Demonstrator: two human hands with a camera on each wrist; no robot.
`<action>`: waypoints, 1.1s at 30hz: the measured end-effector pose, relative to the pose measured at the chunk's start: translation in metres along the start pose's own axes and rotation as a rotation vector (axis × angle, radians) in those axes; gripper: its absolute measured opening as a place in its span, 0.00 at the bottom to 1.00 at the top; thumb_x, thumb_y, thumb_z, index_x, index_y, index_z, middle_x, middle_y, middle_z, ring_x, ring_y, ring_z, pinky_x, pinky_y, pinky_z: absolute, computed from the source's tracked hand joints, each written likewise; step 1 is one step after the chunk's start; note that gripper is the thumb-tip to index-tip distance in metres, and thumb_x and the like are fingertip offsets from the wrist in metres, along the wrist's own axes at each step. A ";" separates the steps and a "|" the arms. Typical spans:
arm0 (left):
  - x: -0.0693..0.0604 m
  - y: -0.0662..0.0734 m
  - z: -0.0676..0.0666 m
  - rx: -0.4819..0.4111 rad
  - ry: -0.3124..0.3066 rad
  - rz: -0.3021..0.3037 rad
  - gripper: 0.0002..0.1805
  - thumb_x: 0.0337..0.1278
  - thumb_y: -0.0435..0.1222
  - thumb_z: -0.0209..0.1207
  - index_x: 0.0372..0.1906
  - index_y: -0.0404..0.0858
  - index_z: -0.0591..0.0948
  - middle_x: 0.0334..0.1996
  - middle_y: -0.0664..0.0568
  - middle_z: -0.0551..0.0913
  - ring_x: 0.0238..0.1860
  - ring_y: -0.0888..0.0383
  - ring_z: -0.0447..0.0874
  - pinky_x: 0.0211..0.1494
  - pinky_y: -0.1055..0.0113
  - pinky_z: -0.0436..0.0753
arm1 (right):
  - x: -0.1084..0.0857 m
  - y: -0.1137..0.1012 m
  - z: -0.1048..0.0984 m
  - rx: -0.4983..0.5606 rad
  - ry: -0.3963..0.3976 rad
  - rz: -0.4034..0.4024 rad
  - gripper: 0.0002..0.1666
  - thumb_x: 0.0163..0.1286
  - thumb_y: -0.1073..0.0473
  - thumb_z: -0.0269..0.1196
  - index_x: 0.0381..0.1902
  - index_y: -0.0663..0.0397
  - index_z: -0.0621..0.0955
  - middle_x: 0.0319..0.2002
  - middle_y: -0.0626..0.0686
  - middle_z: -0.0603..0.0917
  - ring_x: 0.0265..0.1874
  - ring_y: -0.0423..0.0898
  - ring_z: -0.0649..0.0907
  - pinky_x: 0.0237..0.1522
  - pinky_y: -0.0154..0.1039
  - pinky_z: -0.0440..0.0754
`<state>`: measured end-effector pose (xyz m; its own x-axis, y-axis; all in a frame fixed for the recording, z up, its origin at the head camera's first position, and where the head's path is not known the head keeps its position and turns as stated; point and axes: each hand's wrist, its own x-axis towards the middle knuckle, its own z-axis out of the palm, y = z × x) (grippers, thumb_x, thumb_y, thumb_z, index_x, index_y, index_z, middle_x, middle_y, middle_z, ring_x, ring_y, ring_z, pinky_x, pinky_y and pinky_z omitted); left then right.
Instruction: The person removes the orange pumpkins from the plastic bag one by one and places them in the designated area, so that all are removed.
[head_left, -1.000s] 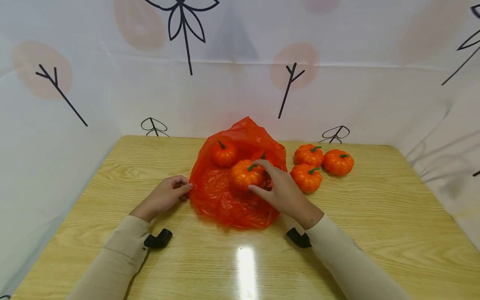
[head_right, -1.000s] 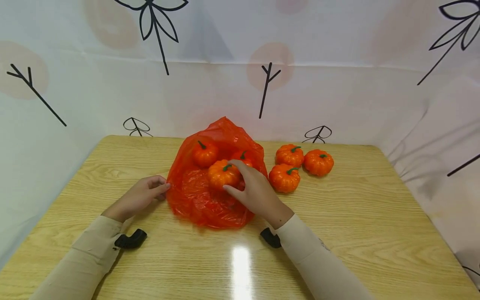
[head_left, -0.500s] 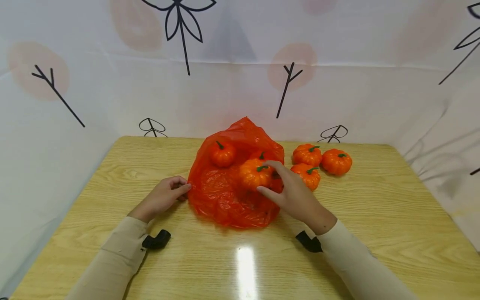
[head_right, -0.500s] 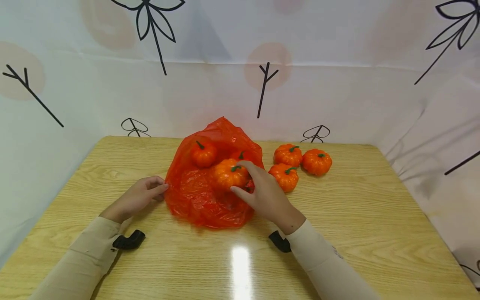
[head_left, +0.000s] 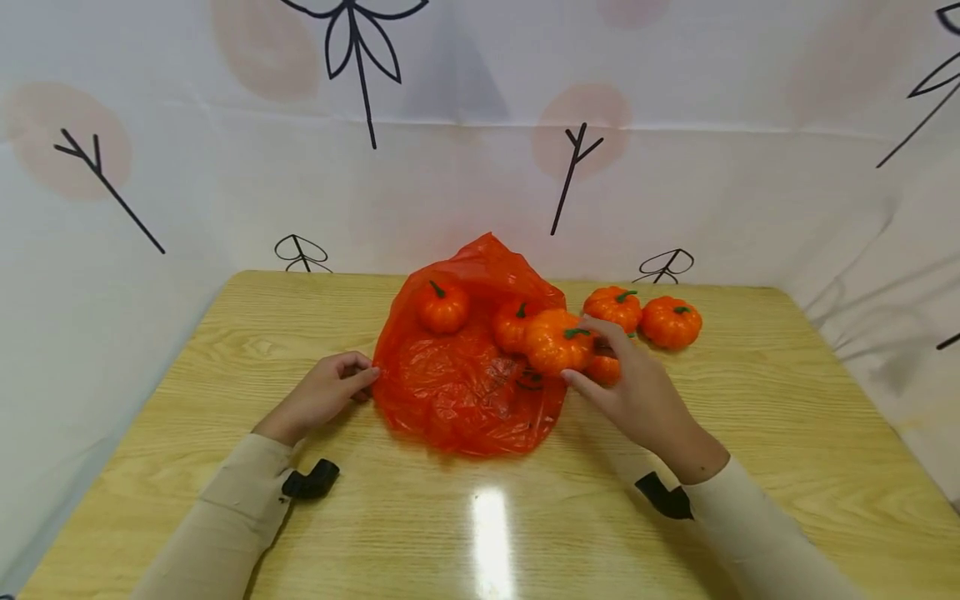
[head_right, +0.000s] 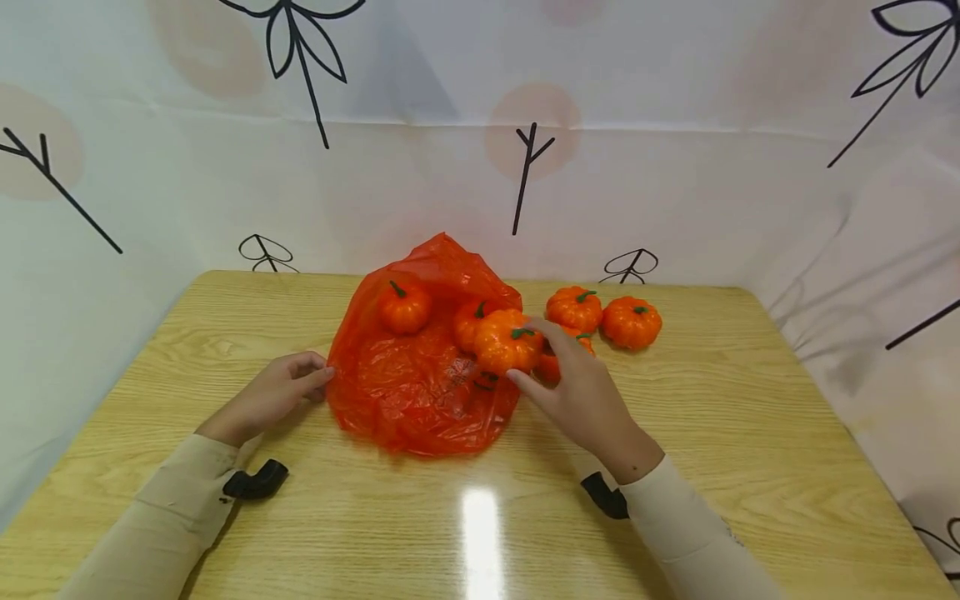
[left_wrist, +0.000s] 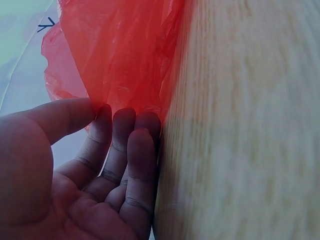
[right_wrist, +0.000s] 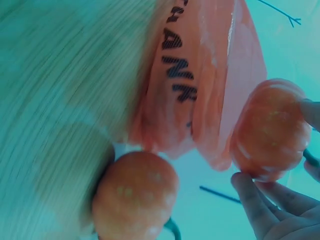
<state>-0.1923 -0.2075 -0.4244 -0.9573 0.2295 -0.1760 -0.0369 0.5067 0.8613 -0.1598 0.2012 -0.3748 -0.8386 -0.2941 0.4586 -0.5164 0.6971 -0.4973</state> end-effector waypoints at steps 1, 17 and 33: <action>0.000 0.000 0.000 0.001 0.000 -0.002 0.15 0.73 0.44 0.56 0.46 0.35 0.79 0.38 0.49 0.82 0.40 0.55 0.81 0.48 0.66 0.82 | -0.001 0.001 -0.002 -0.014 0.014 -0.012 0.38 0.59 0.60 0.75 0.65 0.55 0.70 0.61 0.59 0.80 0.55 0.58 0.83 0.53 0.57 0.82; 0.001 -0.002 0.000 0.027 0.000 0.011 0.14 0.74 0.43 0.55 0.46 0.35 0.80 0.38 0.48 0.83 0.40 0.56 0.82 0.48 0.65 0.82 | -0.025 0.026 -0.036 -0.118 0.050 0.010 0.41 0.56 0.66 0.76 0.65 0.59 0.69 0.56 0.57 0.82 0.49 0.56 0.85 0.52 0.57 0.79; -0.001 0.000 -0.002 0.018 -0.002 0.010 0.15 0.74 0.43 0.55 0.47 0.34 0.79 0.38 0.48 0.83 0.40 0.56 0.82 0.48 0.66 0.82 | -0.042 0.049 -0.065 -0.186 0.047 0.121 0.41 0.63 0.59 0.72 0.68 0.60 0.65 0.57 0.67 0.80 0.50 0.66 0.82 0.41 0.60 0.77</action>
<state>-0.1923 -0.2091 -0.4236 -0.9569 0.2361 -0.1689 -0.0227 0.5192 0.8544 -0.1388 0.2902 -0.3706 -0.8810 -0.1732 0.4402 -0.3682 0.8353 -0.4084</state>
